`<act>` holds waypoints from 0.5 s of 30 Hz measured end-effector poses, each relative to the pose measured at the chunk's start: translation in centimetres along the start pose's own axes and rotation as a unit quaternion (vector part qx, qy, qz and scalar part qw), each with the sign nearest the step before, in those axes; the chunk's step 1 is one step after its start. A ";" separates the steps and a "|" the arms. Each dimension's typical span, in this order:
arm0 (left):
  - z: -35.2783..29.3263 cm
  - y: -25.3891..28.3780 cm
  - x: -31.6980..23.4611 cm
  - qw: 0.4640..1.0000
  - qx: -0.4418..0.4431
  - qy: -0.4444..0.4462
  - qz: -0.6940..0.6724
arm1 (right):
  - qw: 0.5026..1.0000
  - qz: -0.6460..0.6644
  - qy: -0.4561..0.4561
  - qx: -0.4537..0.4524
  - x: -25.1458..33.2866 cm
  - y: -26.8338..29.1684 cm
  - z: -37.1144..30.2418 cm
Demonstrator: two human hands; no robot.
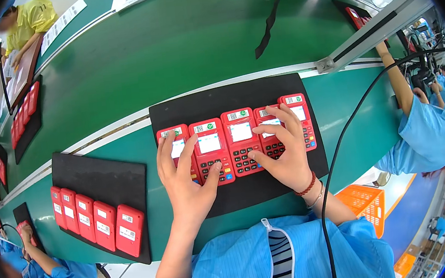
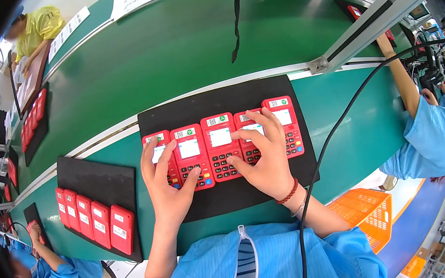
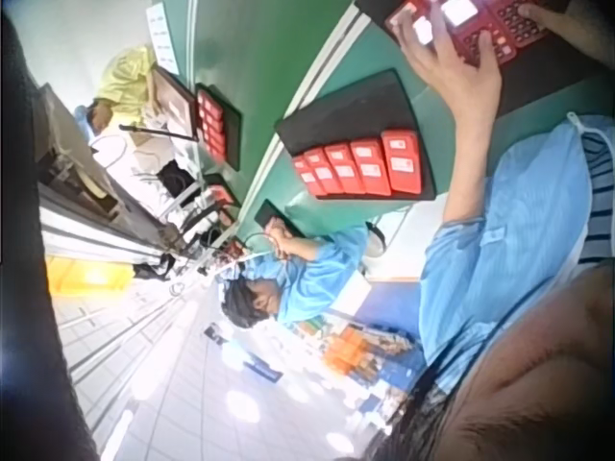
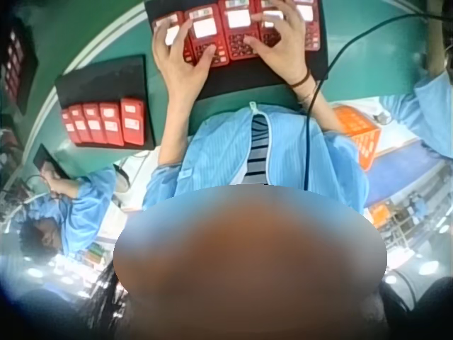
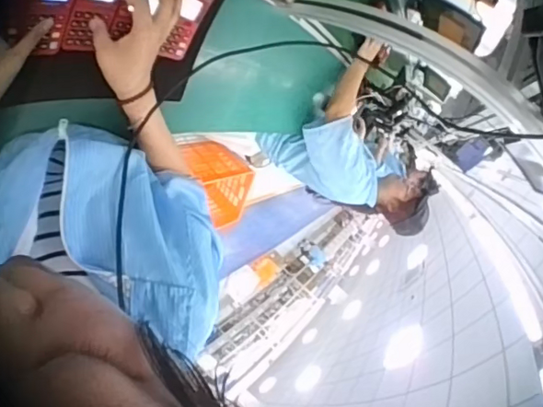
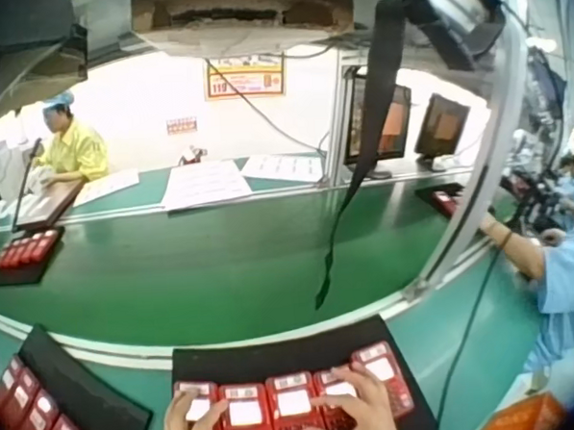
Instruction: The person turns over handheld electronic devices onto a pad, presses buttons on their keypads by hand, and slides them along the table.
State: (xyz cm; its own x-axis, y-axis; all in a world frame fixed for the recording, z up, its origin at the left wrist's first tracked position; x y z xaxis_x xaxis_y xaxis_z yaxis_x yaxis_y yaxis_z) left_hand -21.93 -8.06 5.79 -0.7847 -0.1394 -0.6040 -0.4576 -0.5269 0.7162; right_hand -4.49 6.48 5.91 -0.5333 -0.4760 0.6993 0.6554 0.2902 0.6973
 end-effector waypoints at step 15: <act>-0.2 1.1 0.6 0.997 0.055 -0.010 -0.056 | 0.995 0.000 0.070 0.072 0.7 0.7 -0.3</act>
State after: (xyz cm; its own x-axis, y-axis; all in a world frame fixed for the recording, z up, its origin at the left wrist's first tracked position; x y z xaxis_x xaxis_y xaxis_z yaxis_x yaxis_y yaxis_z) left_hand -22.78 -8.88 6.12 -0.7342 -0.0682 -0.6754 -0.5845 -0.4425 0.6801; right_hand -4.21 6.10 6.85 -0.4477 -0.5836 0.6775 0.5664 0.4012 0.7199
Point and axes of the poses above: each hand's wrist, its own z-axis towards the middle knuckle, its own y-axis out of the back of the hand, x = y × z, the point moved 5 cm from there along z, towards the middle knuckle, and after that the axes turned 12 degrees about -y, right-handed, at the moved point
